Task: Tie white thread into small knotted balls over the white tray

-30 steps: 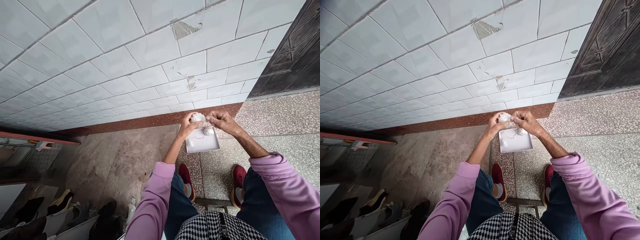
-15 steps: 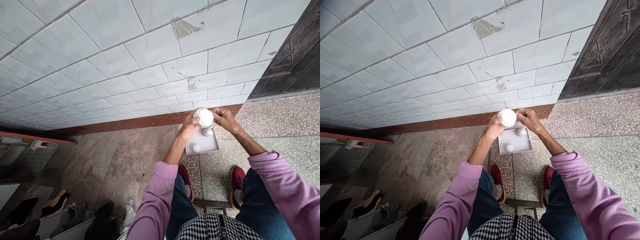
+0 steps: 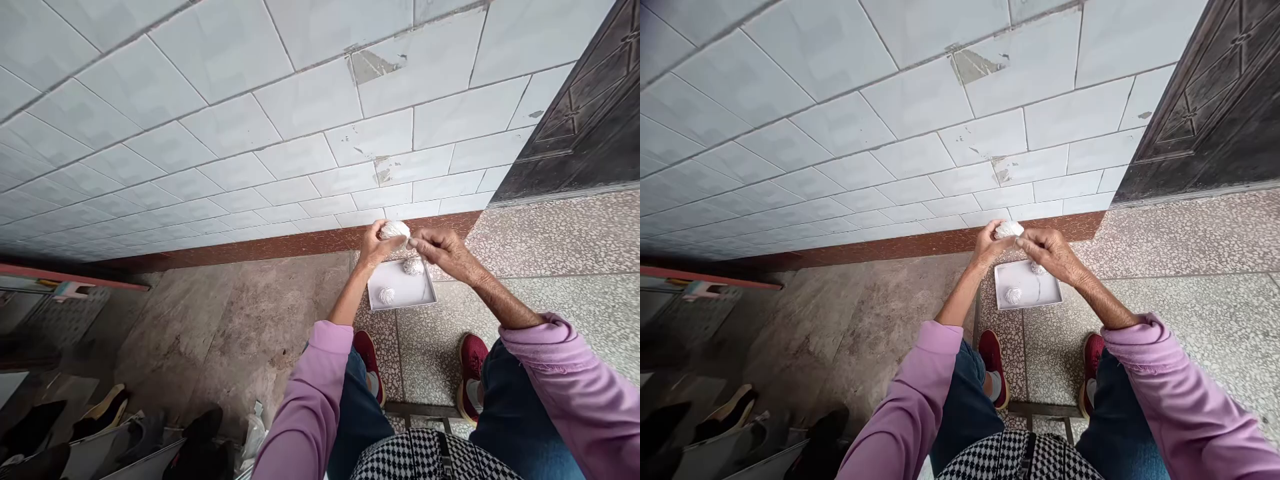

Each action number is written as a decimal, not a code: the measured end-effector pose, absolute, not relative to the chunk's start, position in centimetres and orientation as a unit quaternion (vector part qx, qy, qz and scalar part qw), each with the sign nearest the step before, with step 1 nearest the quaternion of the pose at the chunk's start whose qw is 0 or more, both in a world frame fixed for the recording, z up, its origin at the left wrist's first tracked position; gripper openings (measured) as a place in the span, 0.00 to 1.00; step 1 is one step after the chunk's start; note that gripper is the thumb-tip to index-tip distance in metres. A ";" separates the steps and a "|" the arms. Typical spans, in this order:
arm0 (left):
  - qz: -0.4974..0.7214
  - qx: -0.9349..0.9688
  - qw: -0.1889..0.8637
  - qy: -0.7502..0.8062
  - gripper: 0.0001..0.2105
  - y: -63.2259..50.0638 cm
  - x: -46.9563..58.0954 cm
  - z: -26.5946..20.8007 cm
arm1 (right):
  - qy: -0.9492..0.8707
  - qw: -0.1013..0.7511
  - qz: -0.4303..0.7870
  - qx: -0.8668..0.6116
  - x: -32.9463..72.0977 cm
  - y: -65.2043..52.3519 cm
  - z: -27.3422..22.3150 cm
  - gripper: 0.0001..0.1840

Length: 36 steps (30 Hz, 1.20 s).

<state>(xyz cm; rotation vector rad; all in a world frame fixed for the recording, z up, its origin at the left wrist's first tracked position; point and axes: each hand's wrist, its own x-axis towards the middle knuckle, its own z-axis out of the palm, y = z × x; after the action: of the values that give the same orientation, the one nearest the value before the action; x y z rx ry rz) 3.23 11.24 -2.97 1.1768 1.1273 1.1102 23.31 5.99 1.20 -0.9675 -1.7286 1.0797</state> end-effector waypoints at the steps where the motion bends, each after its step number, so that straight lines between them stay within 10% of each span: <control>1: 0.445 0.515 0.567 0.465 0.31 10.9 3.3 -3.0 | -0.678 0.446 0.428 -0.399 23.8 6.2 1.3 0.31; 12: 0.330 0.458 0.760 0.321 0.33 8.4 4.3 -2.0 | -0.648 0.467 0.405 -0.445 25.7 8.2 -1.2 0.30; 24: 0.494 0.358 0.698 0.375 0.30 10.3 3.8 -2.0 | -0.758 0.287 0.376 -0.449 22.5 8.6 -4.0 0.17; 36: 0.452 0.522 0.550 0.469 0.27 10.4 2.0 -3.7 | -0.684 0.433 0.447 -0.382 22.7 8.0 -0.3 0.24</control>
<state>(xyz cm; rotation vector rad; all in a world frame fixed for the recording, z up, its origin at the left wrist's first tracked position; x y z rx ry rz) 2.02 10.38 -3.71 1.2351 1.1109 1.0706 22.74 8.02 -0.26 -0.9511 -1.7042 1.1132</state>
